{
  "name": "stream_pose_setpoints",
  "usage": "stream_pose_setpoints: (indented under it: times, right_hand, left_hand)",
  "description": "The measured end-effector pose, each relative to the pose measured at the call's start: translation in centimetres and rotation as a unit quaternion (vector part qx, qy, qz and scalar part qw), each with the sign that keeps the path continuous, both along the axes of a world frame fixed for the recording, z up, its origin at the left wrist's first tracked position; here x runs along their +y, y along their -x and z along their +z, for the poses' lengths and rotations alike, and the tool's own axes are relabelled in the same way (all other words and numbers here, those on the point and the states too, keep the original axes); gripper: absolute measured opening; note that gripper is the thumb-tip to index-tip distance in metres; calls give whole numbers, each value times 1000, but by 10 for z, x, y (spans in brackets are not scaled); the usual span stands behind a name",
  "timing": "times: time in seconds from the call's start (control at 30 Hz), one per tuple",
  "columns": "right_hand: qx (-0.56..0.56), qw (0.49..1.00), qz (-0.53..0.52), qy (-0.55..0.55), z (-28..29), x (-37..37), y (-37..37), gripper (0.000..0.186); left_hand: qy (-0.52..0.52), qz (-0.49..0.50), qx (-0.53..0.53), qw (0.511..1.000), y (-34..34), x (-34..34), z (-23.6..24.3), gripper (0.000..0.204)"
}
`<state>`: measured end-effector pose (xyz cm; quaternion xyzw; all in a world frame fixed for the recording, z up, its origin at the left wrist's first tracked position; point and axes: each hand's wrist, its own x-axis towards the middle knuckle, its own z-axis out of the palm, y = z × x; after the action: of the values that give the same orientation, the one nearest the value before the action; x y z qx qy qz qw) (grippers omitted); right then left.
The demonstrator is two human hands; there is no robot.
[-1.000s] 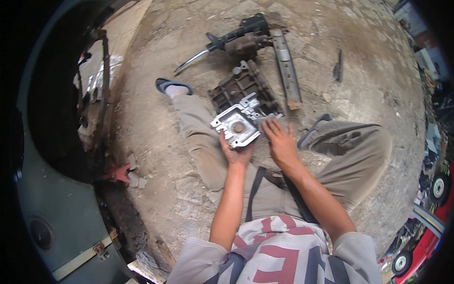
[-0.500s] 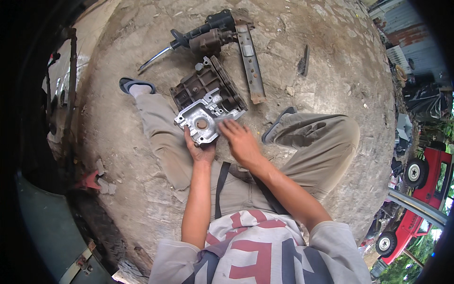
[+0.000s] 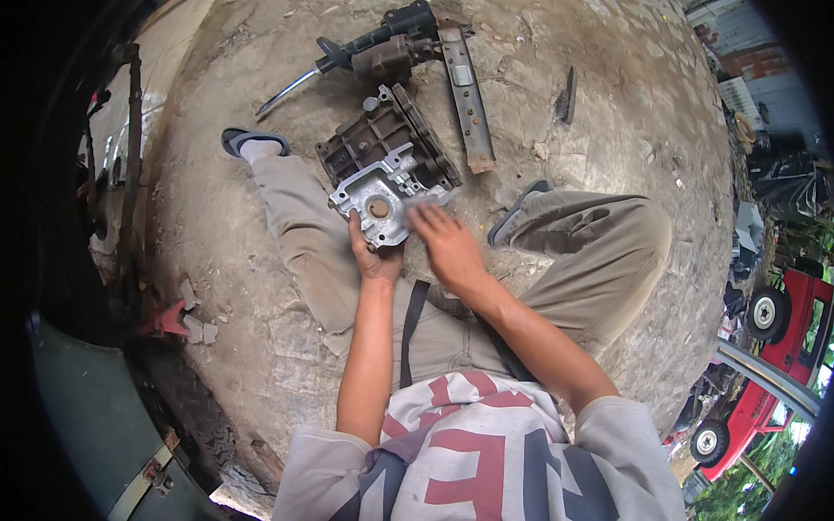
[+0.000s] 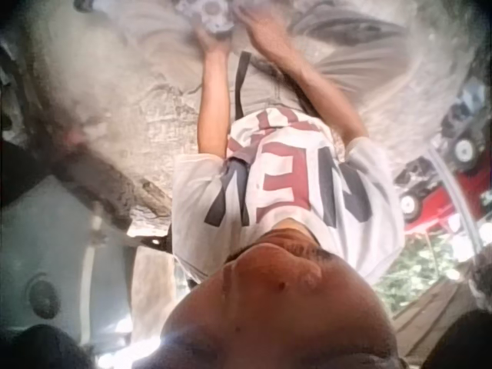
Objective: The person sits on the ground and scrubs a metal engine part with sandpaper, then uses a manual grease gun to pump grease into the part. The person handles the part and tools by hand throughout.
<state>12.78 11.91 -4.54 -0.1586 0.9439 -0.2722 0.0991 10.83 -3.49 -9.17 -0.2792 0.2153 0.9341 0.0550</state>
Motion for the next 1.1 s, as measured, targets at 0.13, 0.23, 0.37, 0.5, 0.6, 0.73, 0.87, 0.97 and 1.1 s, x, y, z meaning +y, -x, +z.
stream_pose_setpoints:
  times: [0.13,0.23,0.37,0.5,0.6,0.73,0.87,0.97,1.1]
  right_hand:
    - [29,989,123,82,31,-18,-15,67]
    - [47,995,60,68,-1,-2,0,66]
    - [23,994,-106,12,-32,17,20,65]
    - [12,998,40,39,9,-8,-5,68]
    - [31,984,120,130,24,-20,-16,69]
    - [69,991,-9,113,-15,9,15,61]
    - [26,986,-158,42,-32,29,25,59]
    - [32,997,-13,75,-11,-2,-2,63]
    - [23,986,116,121,26,-21,-16,71]
  left_hand:
    - [37,-56,17,998,-3,-6,4,69]
    - [-29,4,3,1000,0,-4,0,70]
    - [-36,15,21,999,4,-1,15,69]
    - [13,-14,-6,1000,-2,-5,15,71]
    - [6,-17,-6,1000,-1,-2,14,73]
    - [-21,20,0,1000,4,0,20,74]
    - [-10,30,1,999,8,-1,13,71]
    - [11,11,-14,1000,1,-4,5,73]
    - [12,-24,10,1000,2,-7,7,70]
